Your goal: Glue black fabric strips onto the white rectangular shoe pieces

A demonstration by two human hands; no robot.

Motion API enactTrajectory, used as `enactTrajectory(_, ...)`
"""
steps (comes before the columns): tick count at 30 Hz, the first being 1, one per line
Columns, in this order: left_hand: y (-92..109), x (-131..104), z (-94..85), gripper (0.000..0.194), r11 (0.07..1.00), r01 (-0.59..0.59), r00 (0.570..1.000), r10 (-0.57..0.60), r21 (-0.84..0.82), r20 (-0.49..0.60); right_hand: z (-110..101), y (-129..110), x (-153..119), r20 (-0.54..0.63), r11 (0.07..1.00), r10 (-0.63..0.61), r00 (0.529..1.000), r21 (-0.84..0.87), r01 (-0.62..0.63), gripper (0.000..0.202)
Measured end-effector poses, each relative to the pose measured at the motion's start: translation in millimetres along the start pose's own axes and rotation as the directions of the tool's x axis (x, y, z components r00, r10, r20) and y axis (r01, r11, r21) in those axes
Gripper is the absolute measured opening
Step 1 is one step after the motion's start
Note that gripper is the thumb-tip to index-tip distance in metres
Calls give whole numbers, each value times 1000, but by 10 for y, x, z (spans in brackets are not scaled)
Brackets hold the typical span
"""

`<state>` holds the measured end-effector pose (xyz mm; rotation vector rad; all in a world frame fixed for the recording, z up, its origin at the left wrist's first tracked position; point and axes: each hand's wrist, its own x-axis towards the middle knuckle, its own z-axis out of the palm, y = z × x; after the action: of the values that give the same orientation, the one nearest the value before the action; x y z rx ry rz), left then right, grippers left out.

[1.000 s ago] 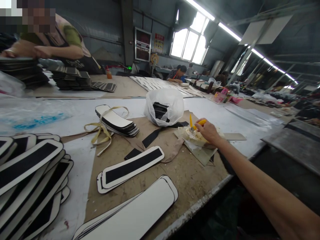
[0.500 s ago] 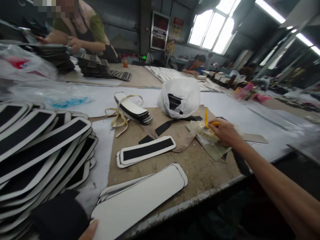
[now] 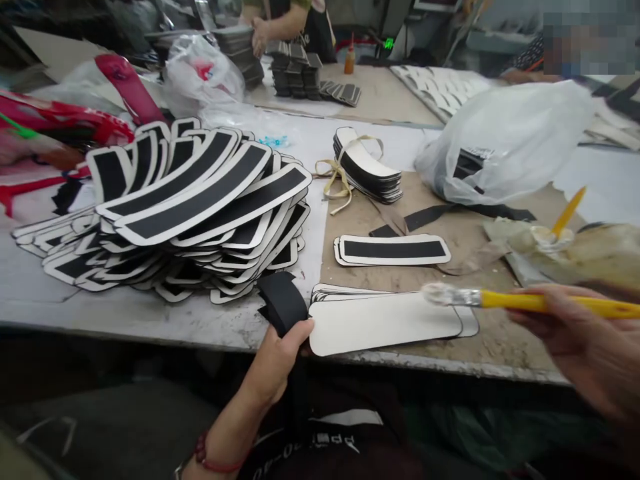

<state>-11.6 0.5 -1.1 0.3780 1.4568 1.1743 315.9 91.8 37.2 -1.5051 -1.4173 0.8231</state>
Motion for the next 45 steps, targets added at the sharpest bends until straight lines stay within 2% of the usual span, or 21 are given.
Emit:
enactTrajectory(1,1,-1,-21,20,1000,1,999,-1,-9,34,242,-121,-169,84,983,120,989,130,-130,11)
enactTrajectory(2,0,-1,-43,20,1000,4,998,-3,-18,62,463,-230,-311,171,955,185,968,203,-218,13)
enactTrajectory(5,-12,5,-101,22,999,18,992,-14,-28,126,935,-433,-576,337,886,220,915,324,-333,20)
enactTrajectory(7,-27,7,-132,22,999,19,987,-14,-28,159,1098,-458,-649,388,863,228,893,344,-370,21)
enactTrajectory(10,-49,3,-161,22,999,-7,980,14,-35,197,1190,-407,-683,410,863,246,878,320,-391,22)
enactTrajectory(14,-62,-10,-171,23,997,-61,980,68,-41,186,1110,-334,-675,332,932,223,916,203,-300,24)
enactTrajectory(19,-58,-7,-154,21,996,-86,984,86,-9,159,809,-335,-617,137,991,131,982,-46,-126,27)
enactTrajectory(23,-74,13,-138,29,997,-70,992,67,23,111,587,-318,-576,22,968,21,1000,-250,-15,26)
enactTrajectory(27,-130,30,-141,35,996,-75,995,72,41,75,450,-285,-572,-28,917,-65,997,-397,49,24)
enactTrajectory(32,-163,14,-122,51,999,-49,998,47,24,49,386,-366,-592,-17,822,-251,968,-533,203,19)
enactTrajectory(38,-105,-20,-62,56,996,-79,997,79,34,5,363,-439,-634,91,718,-460,883,-548,430,12)
enactTrajectory(41,-98,-22,-51,50,996,-63,997,65,61,-39,355,-429,-654,171,649,-514,841,-564,511,17)
enactTrajectory(45,-82,-25,-38,48,998,-32,997,35,54,-64,358,-417,-674,236,600,-520,821,-583,548,21)
